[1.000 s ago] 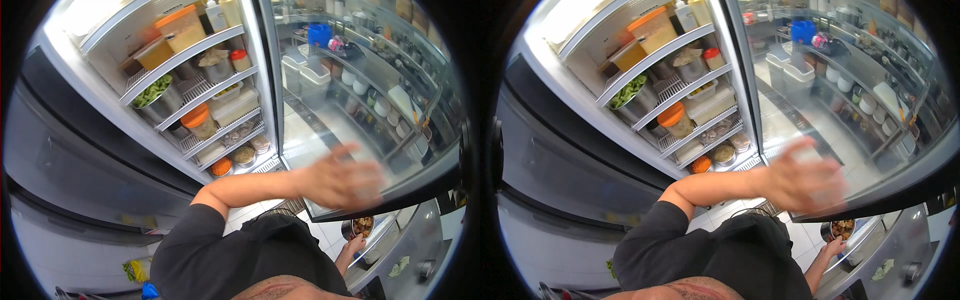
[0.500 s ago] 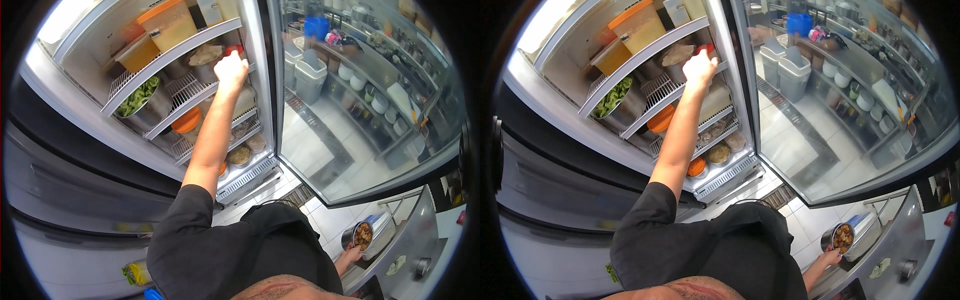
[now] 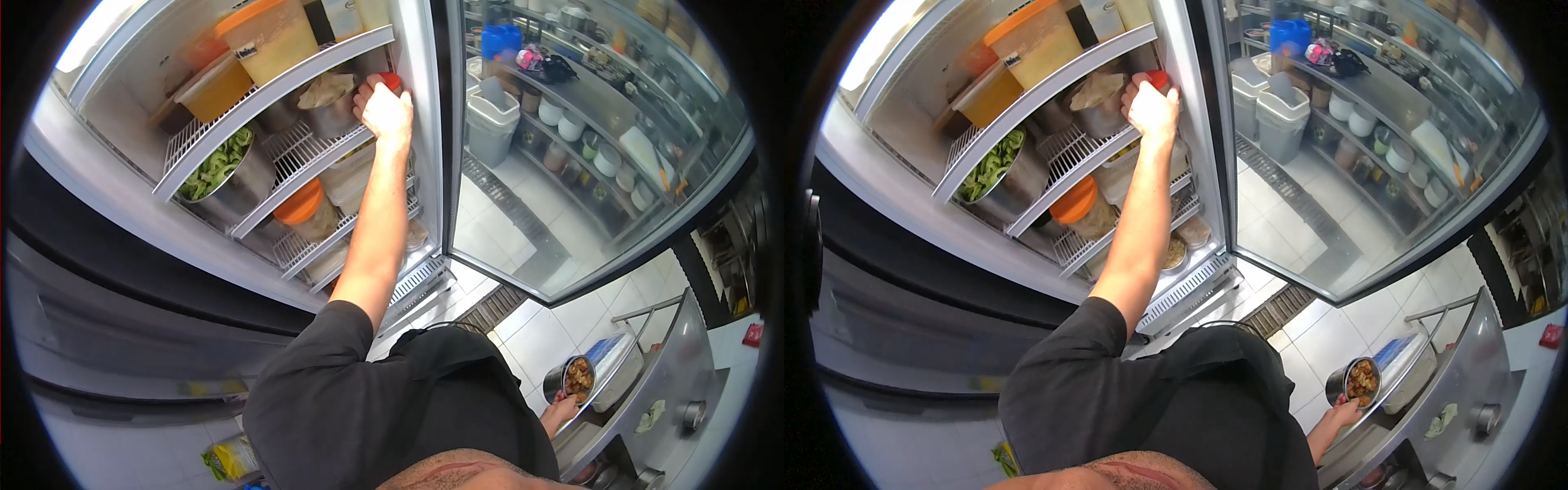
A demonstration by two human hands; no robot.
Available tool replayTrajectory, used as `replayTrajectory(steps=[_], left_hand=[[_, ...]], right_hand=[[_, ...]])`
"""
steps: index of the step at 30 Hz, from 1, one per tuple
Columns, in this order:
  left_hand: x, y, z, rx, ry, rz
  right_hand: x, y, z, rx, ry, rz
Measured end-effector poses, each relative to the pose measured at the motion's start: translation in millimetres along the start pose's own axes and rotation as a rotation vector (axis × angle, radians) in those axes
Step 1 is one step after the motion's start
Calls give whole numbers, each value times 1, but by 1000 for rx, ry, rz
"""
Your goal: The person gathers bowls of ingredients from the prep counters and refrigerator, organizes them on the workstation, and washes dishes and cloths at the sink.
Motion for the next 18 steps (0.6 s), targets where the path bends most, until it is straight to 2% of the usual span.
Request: replayTrajectory(steps=[1, 3, 8, 14, 16, 18], left_hand=[[-5, 10, -5, 90, -73, -4], [-10, 12, -10, 179, -82, 16], [-3, -8, -14, 397, -25, -14], [1, -87, -15, 415, 147, 111], [-2, -113, -31, 593, 53, 45], [-9, -134, -49, 572, 4, 88]], right_hand=[[3, -1, -4, -4, 18, -9], [10, -1, -12, -36, -2, -24], [9, -8, -21, 31, -23, -50], [5, 6, -41, 108, -19, -43], [9, 11, -48, 74, -30, 1], [-1, 12, -39, 50, -44, -23]])
Point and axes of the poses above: each hand's wrist, its own x-axis away from the middle knuckle, its own y-axis out of the palm, z = x × y, the point moved 4 cm from there along -x, towards the middle knuckle, and after that the axes turned 15 degrees about -y, right-handed, at the moved point
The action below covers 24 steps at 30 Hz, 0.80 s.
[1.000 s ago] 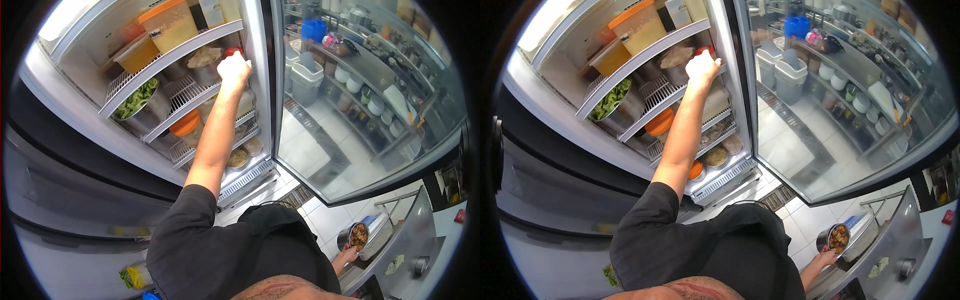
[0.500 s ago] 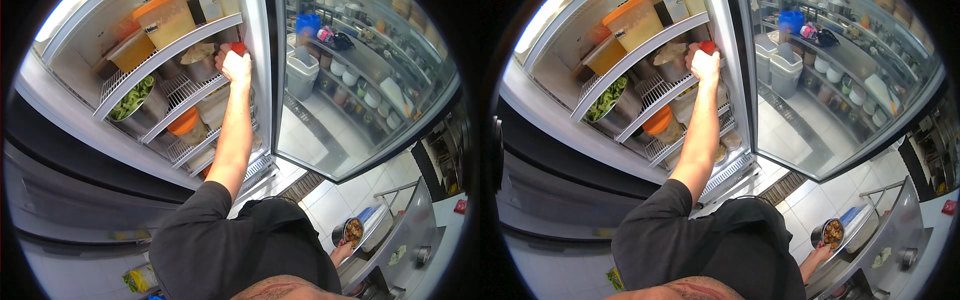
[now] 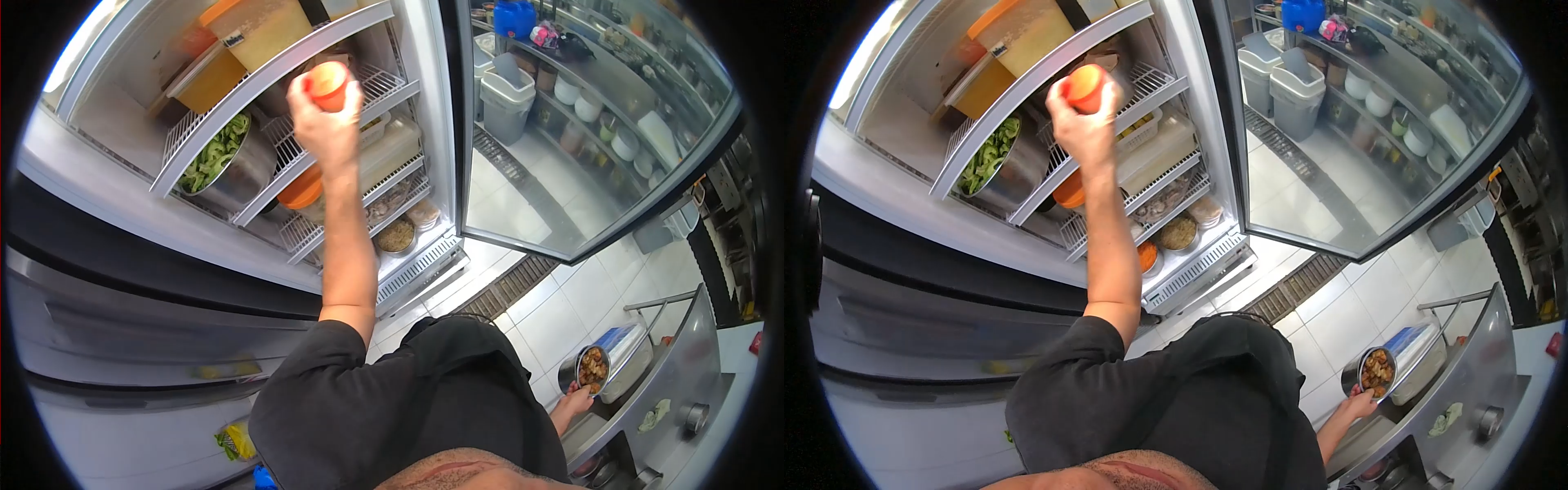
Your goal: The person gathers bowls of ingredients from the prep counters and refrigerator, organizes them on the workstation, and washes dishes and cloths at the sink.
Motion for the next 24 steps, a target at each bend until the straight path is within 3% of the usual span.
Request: replayTrajectory(steps=[4, 10, 14, 20, 22, 24], left_hand=[[-25, -25, -36, -288, 80, 99], [-56, -24, -77, -468, -41, 93], [-72, -16, -103, -475, -229, 19], [-78, 11, -120, -365, -221, -76], [-77, 29, -132, -290, -111, -44], [-65, 30, -106, -303, -213, -123]], right_hand=[[5, 14, -11, 10, 5, -67], [-12, 28, 15, -16, 26, -78], [-6, 33, 11, -14, 41, -79], [2, 45, -7, -14, 10, -155], [2, 53, -14, 14, -8, -192], [13, 61, -31, 13, -28, -203]])
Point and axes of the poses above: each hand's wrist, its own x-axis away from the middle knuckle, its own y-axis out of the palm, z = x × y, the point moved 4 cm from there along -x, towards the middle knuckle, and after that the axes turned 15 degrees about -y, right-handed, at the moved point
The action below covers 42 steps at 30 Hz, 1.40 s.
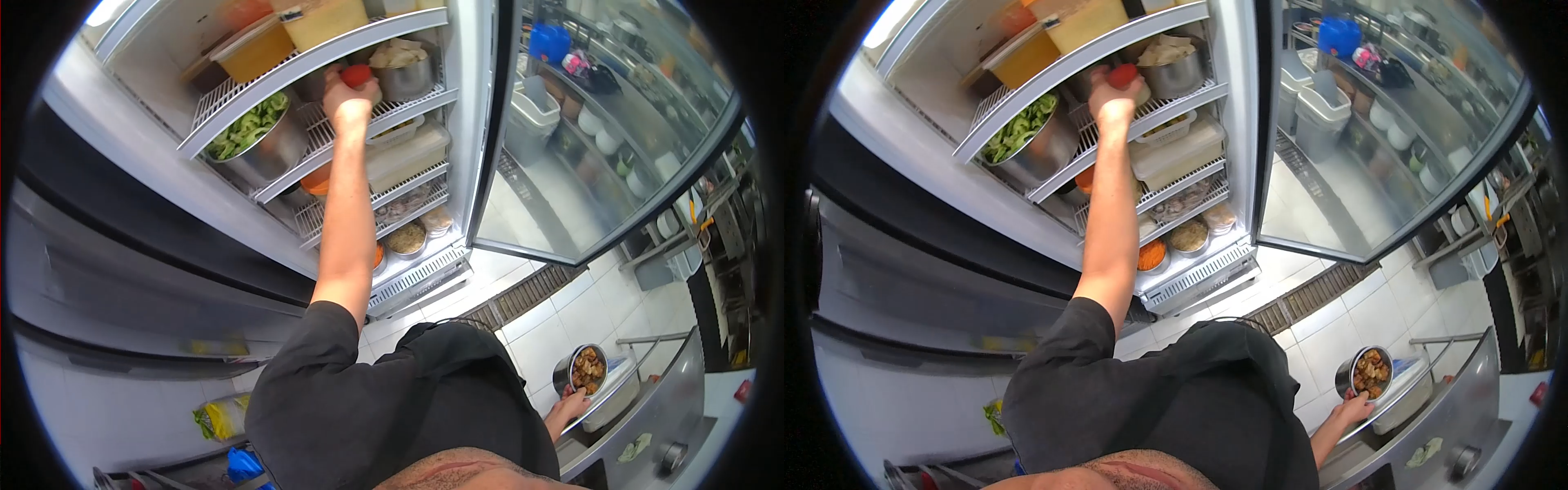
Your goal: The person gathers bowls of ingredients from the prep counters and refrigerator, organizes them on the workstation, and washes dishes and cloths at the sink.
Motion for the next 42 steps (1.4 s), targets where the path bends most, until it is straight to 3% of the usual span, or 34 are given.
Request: replayTrajectory(steps=[5, 10, 16, 23, 32, 42], left_hand=[[24, -41, 16, 81, -25, 49], [77, -121, 22, 217, 59, 15], [140, -202, -30, 268, -145, -201], [181, -276, -61, 207, -405, -211], [228, -335, -104, 225, -495, -158], [223, -327, -101, 263, -529, -217]], right_hand=[[23, 34, -69, 119, -98, -313], [71, 106, -154, -87, -94, -737], [191, 240, -257, -344, -173, -1299], [355, 396, -364, -446, -184, -1782], [506, 558, -371, -385, 38, -1808], [596, 600, -374, -300, 36, -1666]])
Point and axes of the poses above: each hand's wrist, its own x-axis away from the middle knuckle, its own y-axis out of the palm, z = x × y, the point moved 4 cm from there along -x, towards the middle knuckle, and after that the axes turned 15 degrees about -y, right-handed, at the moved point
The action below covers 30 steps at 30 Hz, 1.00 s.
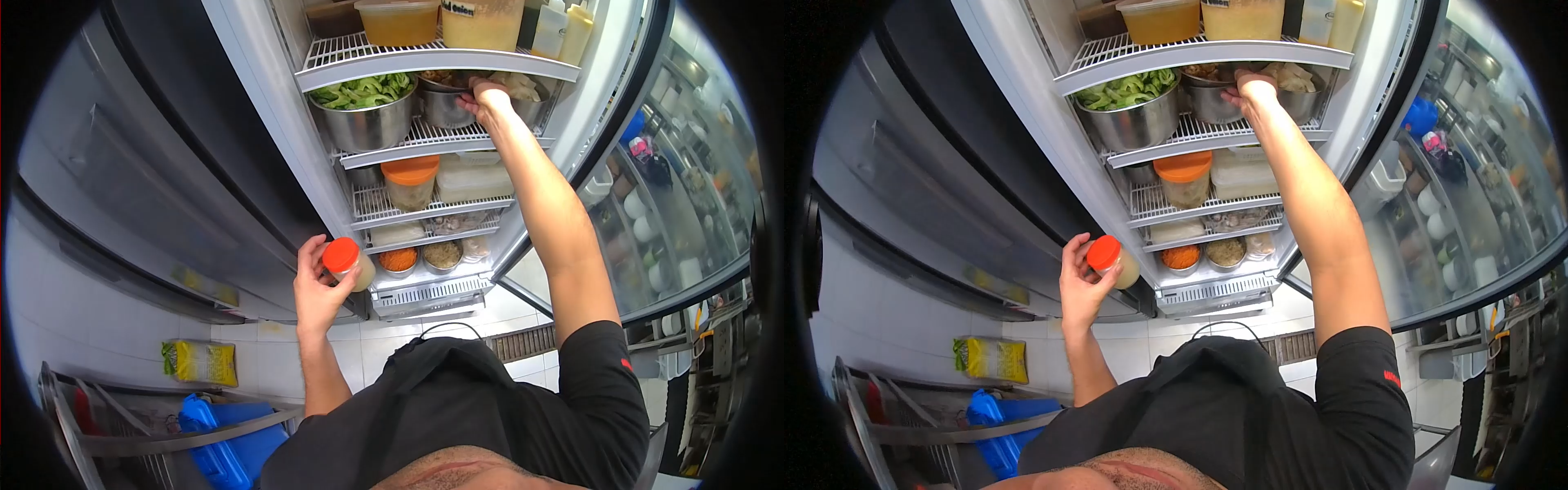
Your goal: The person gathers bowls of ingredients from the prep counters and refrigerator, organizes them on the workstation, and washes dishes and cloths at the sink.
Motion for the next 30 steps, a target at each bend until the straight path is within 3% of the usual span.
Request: replayTrajectory(steps=[6, 8, 10, 12, 14, 22, 26, 30], left_hand=[[-12, 18, 10, 22, 41, -67], [-16, 25, 12, 8, 47, -87], [-21, 31, 11, 8, 39, -118], [-24, 37, 7, 0, 30, -145], [-28, 44, 4, -13, 30, -165], [-38, 80, 35, -27, 128, -200], [-60, 107, 88, -32, 381, -160], [-85, 143, 147, -163, 563, -7]], right_hand=[[16, -6, -2, 119, -199, 95], [38, -15, -12, 393, -315, 56], [33, -23, -5, 810, -703, 165], [71, -16, -34, 908, -624, -49], [75, -11, -26, 1052, -794, -117], [49, -18, 3, 1064, -1015, -134], [65, -44, -22, 1016, -870, -286], [105, -67, -33, 753, -836, -414]])
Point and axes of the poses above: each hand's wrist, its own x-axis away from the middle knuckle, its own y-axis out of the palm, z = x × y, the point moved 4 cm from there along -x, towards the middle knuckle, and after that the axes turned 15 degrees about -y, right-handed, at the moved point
